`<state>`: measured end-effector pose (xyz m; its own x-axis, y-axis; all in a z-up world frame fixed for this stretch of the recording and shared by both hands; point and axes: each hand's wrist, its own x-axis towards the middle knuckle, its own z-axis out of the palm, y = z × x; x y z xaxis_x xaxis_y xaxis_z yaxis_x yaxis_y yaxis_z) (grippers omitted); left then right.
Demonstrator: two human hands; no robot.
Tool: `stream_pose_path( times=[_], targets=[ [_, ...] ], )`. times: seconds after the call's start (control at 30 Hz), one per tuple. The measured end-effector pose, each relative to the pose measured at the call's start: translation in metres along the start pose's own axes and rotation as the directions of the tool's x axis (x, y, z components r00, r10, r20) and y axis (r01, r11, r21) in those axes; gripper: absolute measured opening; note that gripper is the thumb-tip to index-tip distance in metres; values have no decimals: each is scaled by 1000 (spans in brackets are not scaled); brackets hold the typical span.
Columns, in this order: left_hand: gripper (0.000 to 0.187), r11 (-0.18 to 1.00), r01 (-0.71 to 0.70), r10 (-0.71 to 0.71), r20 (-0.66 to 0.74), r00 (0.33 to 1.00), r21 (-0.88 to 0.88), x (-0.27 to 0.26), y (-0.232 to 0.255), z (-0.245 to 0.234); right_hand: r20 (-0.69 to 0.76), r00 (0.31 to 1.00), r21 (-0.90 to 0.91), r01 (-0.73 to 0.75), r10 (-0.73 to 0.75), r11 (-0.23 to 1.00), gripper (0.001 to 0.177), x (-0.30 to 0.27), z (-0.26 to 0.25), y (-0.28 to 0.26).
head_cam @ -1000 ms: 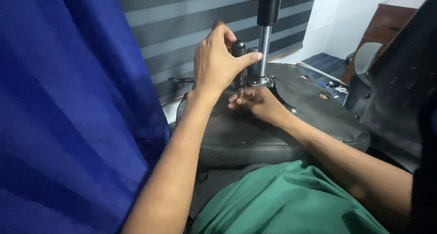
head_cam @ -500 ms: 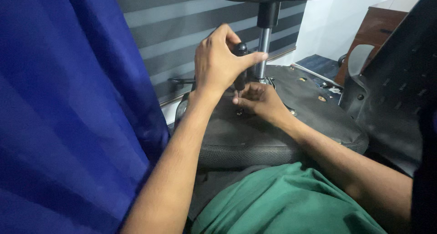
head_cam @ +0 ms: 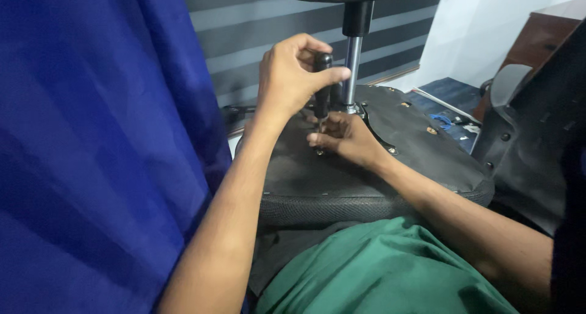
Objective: The person uses a screwdriver to tighten screws on the underside of an office chair seat, securing the seat to the central gas-lift column. The person works on multiple screws around the mounting plate.
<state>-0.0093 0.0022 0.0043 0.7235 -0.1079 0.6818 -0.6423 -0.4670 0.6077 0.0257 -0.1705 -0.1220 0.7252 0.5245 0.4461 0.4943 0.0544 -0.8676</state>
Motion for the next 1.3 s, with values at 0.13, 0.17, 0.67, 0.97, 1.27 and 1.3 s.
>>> stream_pose_path(
  times=[0.13, 0.17, 0.67, 0.97, 1.27, 1.3],
  targets=[
    [55, 903, 249, -253, -34, 967, 349, -14, 16, 0, -54, 998, -30, 7, -9, 1000, 15, 1, 1, 3],
    [50, 964, 94, -89, -31, 996, 250, -14, 15, 2, -53, 998, -28, 23, -24, 999, 14, 2, 0, 5],
    [51, 999, -32, 31, -14, 999, -44, -14, 8, 4, -3, 999, -50, -47, 47, 998, 28, -3, -2, 0],
    [35, 893, -348, 380, 64, 923, -286, -18, 10, 14, 27, 1000, 104, 5, -8, 995, 4, 0, -11, 12],
    [55, 976, 119, -120, -6, 993, 181, -18, 32, 4, -13, 998, 20, 59, -59, 998, 13, -3, -4, 2],
    [60, 954, 143, -143, -20, 990, 263, -18, 34, 4, -19, 999, 24, 52, -51, 998, 12, -2, -5, 3]
  ],
)
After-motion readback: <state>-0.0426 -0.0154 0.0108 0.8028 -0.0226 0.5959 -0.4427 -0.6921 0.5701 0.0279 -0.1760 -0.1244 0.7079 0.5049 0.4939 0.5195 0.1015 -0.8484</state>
